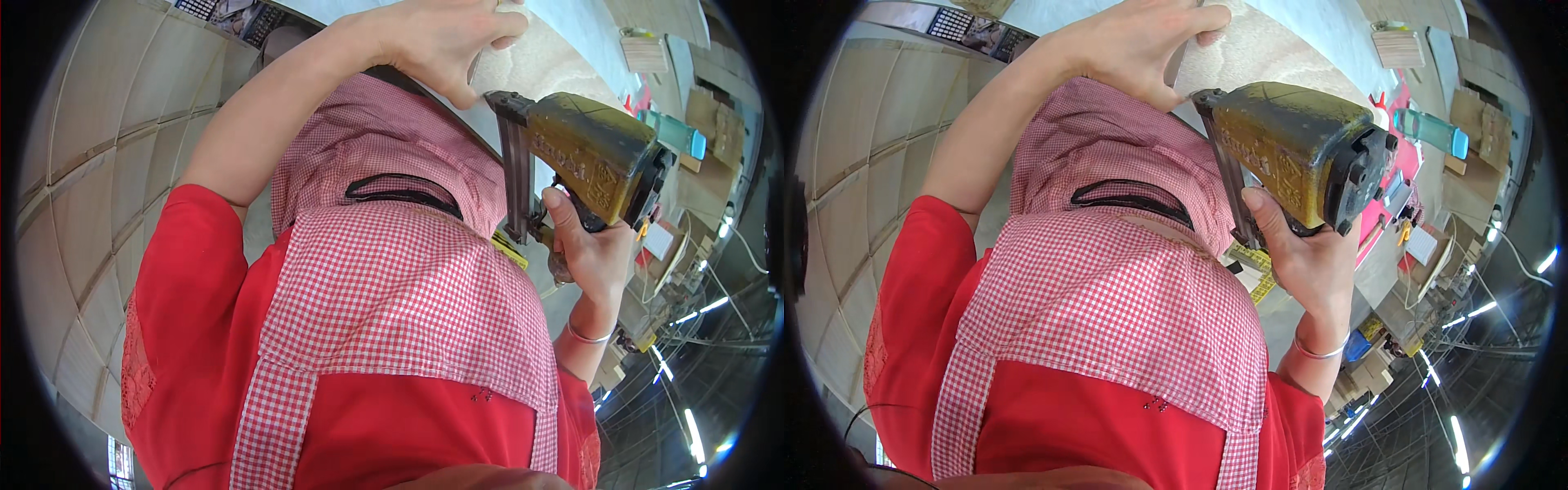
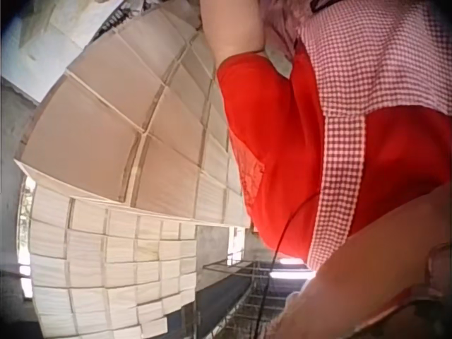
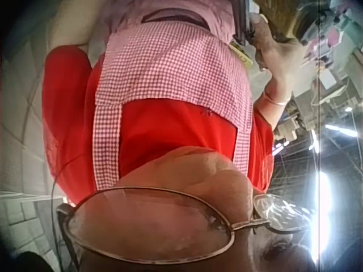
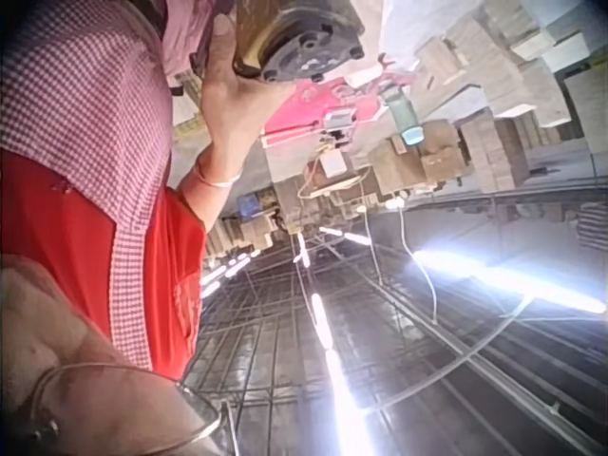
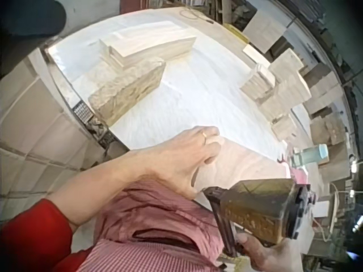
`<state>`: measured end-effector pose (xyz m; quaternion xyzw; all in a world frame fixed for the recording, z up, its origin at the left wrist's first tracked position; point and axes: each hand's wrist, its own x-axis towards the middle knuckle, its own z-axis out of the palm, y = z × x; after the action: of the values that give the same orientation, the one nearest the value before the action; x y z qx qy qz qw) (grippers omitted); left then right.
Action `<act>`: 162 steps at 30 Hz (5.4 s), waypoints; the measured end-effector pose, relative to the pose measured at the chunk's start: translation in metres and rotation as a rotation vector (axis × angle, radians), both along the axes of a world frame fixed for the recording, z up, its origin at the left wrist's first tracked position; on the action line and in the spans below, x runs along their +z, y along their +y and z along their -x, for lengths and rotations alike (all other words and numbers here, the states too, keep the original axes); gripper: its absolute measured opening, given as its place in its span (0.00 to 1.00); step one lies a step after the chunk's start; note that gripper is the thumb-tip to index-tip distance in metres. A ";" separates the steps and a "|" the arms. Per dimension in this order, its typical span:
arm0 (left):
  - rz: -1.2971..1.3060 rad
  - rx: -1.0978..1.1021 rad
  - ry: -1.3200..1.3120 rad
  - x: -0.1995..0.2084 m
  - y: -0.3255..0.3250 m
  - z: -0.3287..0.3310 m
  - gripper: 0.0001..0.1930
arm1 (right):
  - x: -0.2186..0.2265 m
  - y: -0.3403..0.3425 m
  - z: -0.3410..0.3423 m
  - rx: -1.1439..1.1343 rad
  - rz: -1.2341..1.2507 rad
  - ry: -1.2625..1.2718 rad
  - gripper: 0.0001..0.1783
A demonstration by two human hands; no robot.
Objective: Assemble small wooden boxes using glue, a pneumatic nail gun, and a hammer.
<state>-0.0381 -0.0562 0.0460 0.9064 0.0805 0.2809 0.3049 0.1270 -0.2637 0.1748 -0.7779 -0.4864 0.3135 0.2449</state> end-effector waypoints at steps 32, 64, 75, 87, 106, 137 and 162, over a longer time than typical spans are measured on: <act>-0.055 0.633 0.017 -0.035 0.087 -0.056 0.14 | -0.019 -0.071 -0.075 -0.236 -0.100 -0.181 0.21; -0.223 0.679 0.194 -0.045 0.194 -0.055 0.27 | -0.017 -0.048 -0.052 -0.188 -0.018 0.071 0.24; 0.076 0.688 0.076 -0.050 0.198 -0.054 0.27 | -0.023 -0.049 -0.046 -0.163 -0.006 0.035 0.19; 0.128 0.691 0.078 -0.052 0.200 -0.053 0.27 | -0.012 -0.043 -0.053 -0.279 0.113 0.047 0.26; 0.094 0.696 0.068 -0.052 0.193 -0.051 0.27 | -0.005 -0.051 -0.069 0.028 0.057 -0.236 0.21; 0.120 0.871 0.077 -0.055 0.152 -0.021 0.27 | -0.086 -0.082 -0.025 -0.179 -0.239 0.206 0.13; -0.333 0.266 0.478 0.018 -0.018 -0.015 0.32 | -0.026 -0.071 -0.142 -0.290 -0.096 -0.102 0.13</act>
<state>-0.0235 -0.0747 0.0642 0.9657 0.2207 0.1068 0.0853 0.2692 -0.3351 0.1486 -0.8423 -0.3953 0.2112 0.2994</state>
